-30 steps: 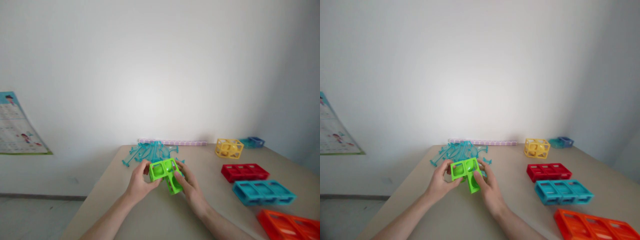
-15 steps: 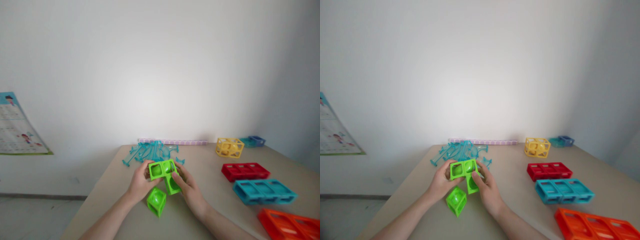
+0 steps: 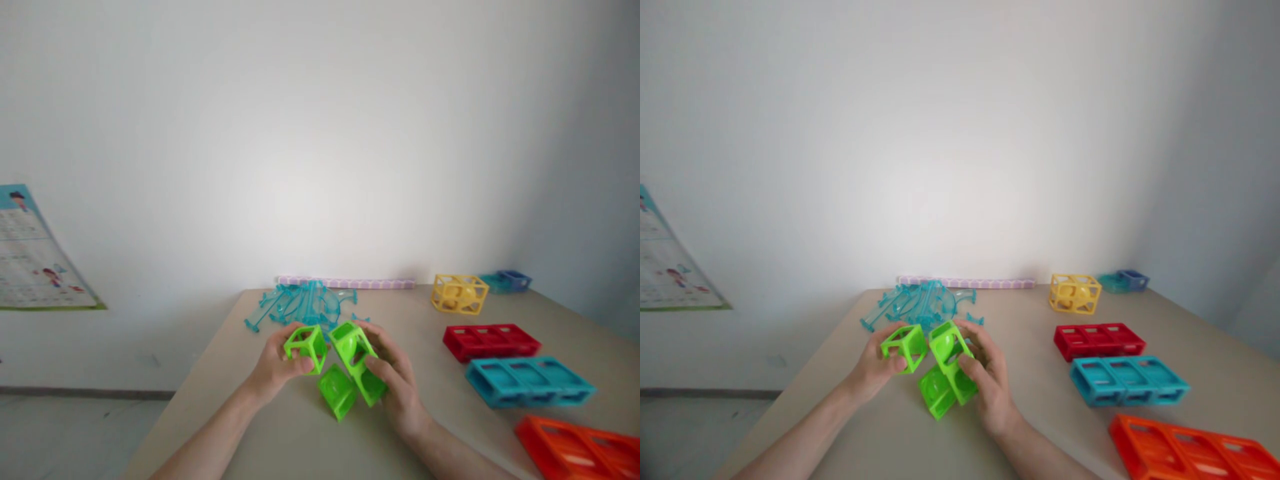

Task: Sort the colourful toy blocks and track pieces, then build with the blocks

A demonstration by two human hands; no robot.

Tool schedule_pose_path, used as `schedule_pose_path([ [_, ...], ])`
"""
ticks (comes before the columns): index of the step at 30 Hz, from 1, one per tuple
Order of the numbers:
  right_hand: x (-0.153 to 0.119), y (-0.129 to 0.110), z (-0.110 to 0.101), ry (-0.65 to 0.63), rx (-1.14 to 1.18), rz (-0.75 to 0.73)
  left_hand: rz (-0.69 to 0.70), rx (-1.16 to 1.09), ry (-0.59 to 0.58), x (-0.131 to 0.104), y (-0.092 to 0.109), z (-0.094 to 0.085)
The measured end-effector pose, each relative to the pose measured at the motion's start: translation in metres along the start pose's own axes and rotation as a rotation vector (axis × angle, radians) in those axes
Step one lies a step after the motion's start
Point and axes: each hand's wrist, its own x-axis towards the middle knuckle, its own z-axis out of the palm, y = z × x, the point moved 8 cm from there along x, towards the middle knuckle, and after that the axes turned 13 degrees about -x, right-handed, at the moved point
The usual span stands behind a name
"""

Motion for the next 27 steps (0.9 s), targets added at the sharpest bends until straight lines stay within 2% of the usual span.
schedule_pose_path([
  [4,0.004,0.007,-0.017,0.179,0.117,0.025,-0.135,0.002,-0.106,-0.003,-0.011,0.019],
  [6,0.006,0.012,-0.017,0.21,0.178,0.079,-0.17,0.007,-0.129,-0.005,-0.015,0.025],
  [10,0.005,0.021,-0.005,0.134,0.243,0.18,-0.193,0.02,-0.129,-0.005,-0.022,0.027],
  [13,0.002,0.021,0.001,0.073,0.188,0.167,-0.228,0.037,-0.147,-0.007,-0.028,0.026],
  [16,0.0,0.017,-0.002,0.079,0.146,0.124,-0.301,0.032,-0.201,-0.01,-0.037,0.029],
  [19,0.0,0.014,-0.001,0.081,0.207,0.119,-0.352,0.023,-0.228,-0.013,-0.044,0.03],
  [23,0.0,0.018,0.003,0.096,0.351,0.218,-0.405,0.036,-0.235,-0.017,-0.05,0.027],
  [27,0.0,0.023,0.006,0.136,0.457,0.341,-0.368,0.096,-0.294,-0.016,-0.049,0.03],
])
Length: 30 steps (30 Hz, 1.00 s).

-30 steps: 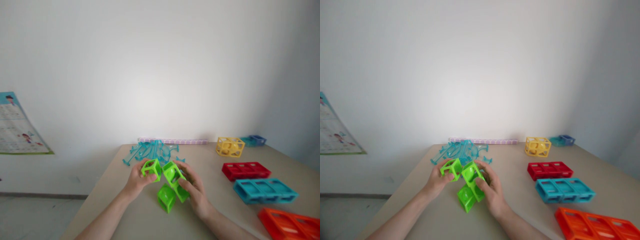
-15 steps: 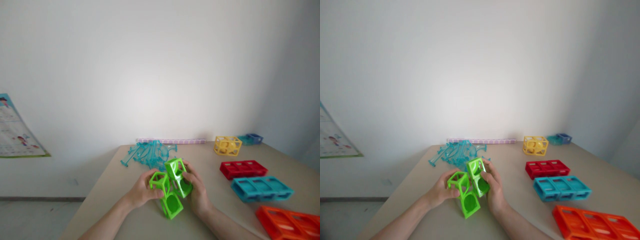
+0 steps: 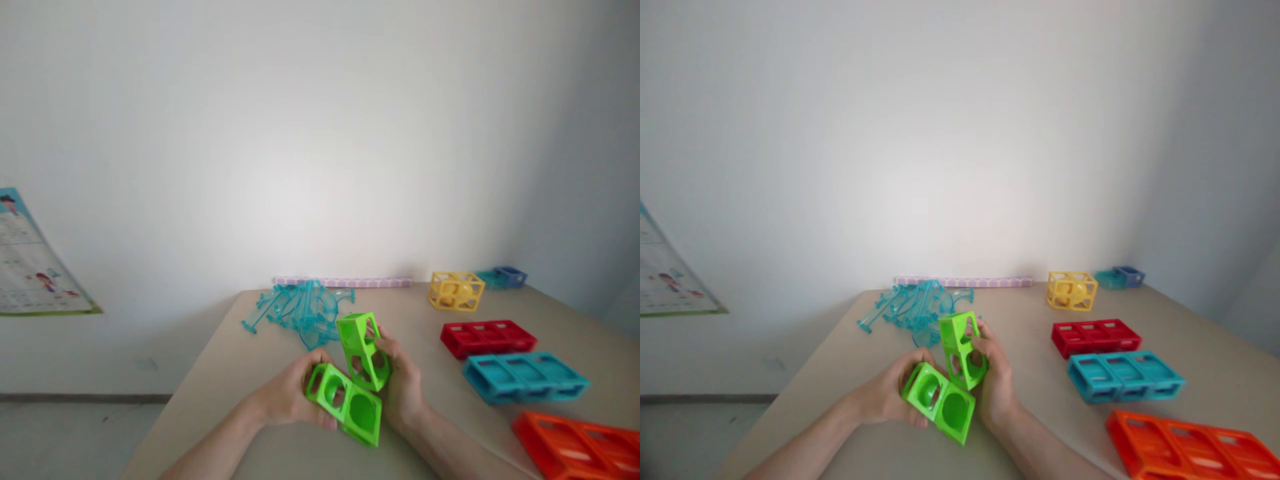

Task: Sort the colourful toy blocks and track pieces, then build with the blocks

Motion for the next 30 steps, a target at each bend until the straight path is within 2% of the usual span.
schedule_pose_path([
  [6,0.0,-0.002,-0.001,0.027,0.058,0.034,0.029,0.039,-0.002,0.001,0.003,0.008],
  [9,0.003,-0.003,-0.004,0.038,0.056,-0.011,0.05,0.043,0.013,0.0,0.006,0.008],
  [11,0.005,-0.004,-0.009,0.053,0.009,-0.065,0.121,0.035,0.076,-0.001,0.016,0.001],
  [14,0.008,-0.008,-0.012,0.014,-0.16,-0.177,0.24,0.043,0.236,-0.006,0.035,-0.018],
  [17,0.005,-0.018,-0.005,-0.085,-0.508,-0.316,0.3,0.074,0.355,-0.011,0.05,-0.035],
  [20,-0.006,-0.03,0.012,-0.223,-0.957,-0.486,0.292,0.156,0.391,-0.014,0.055,-0.044],
  [22,-0.013,-0.037,0.022,-0.296,-1.135,-0.584,0.282,0.191,0.382,-0.014,0.054,-0.046],
  [27,-0.017,-0.039,0.029,-0.372,-1.218,-0.646,0.249,0.228,0.337,-0.01,0.045,-0.046],
  [30,-0.015,-0.038,0.027,-0.354,-1.187,-0.663,0.237,0.243,0.307,-0.009,0.042,-0.044],
])
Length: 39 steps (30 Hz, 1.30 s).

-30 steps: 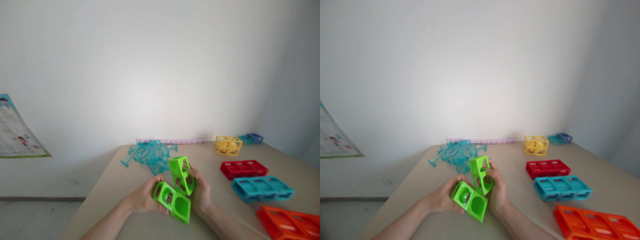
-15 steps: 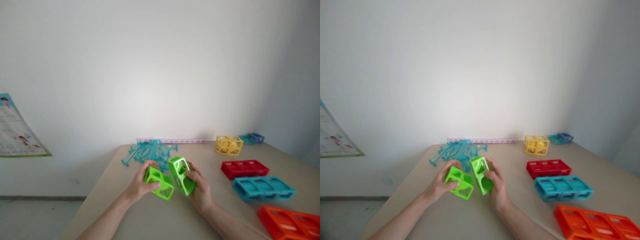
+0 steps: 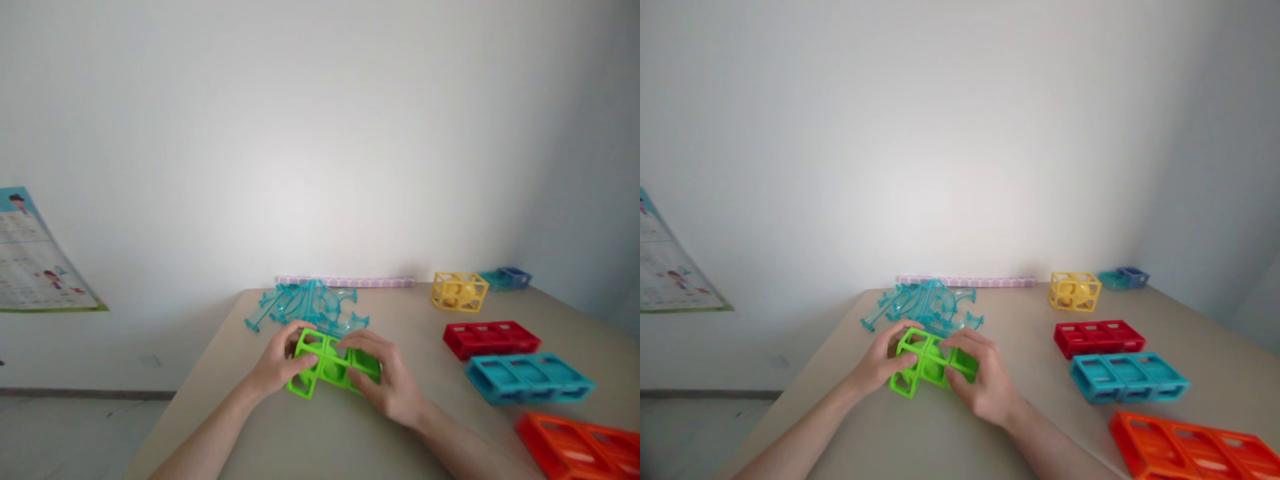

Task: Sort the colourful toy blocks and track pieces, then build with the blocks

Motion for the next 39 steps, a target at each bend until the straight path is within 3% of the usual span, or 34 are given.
schedule_pose_path([
  [7,-0.002,0.006,-0.001,0.045,-0.019,0.064,-0.024,-0.029,-0.054,-0.001,-0.002,0.008],
  [12,-0.004,0.011,-0.004,0.095,-0.016,0.125,-0.019,-0.134,0.056,0.001,0.002,0.005],
  [20,-0.006,0.02,-0.001,0.116,0.098,0.186,0.017,-0.283,0.275,0.0,0.002,-0.017],
  [39,-0.009,0.021,0.011,0.123,0.217,0.261,-0.013,-0.417,0.354,-0.001,0.005,-0.01],
])
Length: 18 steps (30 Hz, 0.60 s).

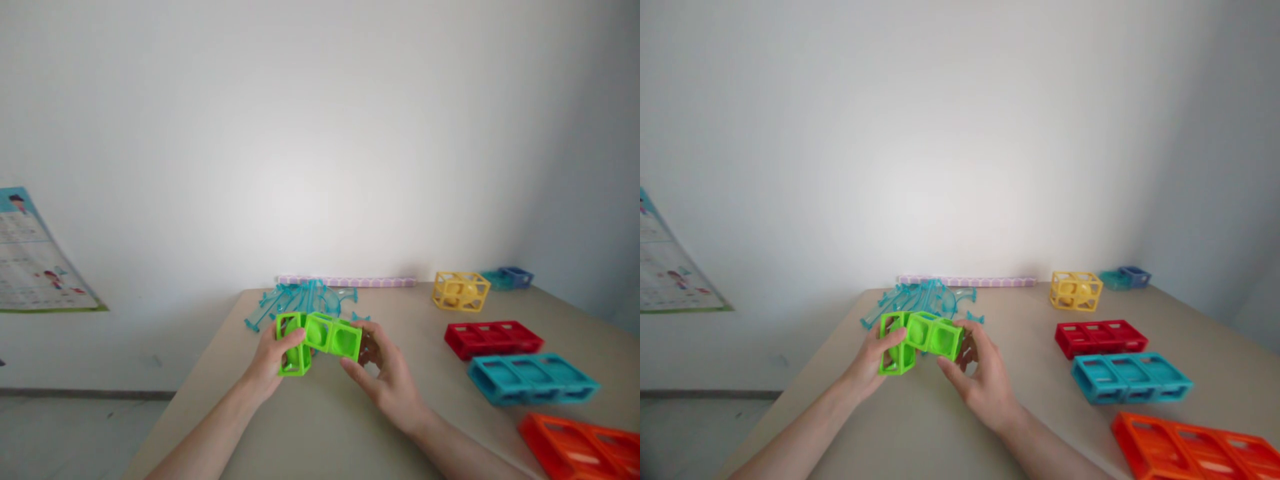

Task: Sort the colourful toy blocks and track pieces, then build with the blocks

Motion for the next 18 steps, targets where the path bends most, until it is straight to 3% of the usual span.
schedule_pose_path([
  [9,0.003,0.016,-0.005,0.03,0.052,0.063,-0.095,0.053,-0.073,0.0,-0.014,0.002],
  [14,0.005,0.011,-0.005,0.035,0.142,0.08,-0.061,0.057,-0.039,0.0,-0.009,-0.001],
  [18,0.01,0.006,-0.006,0.047,0.278,0.154,-0.008,0.014,-0.091,-0.002,-0.005,0.004],
])
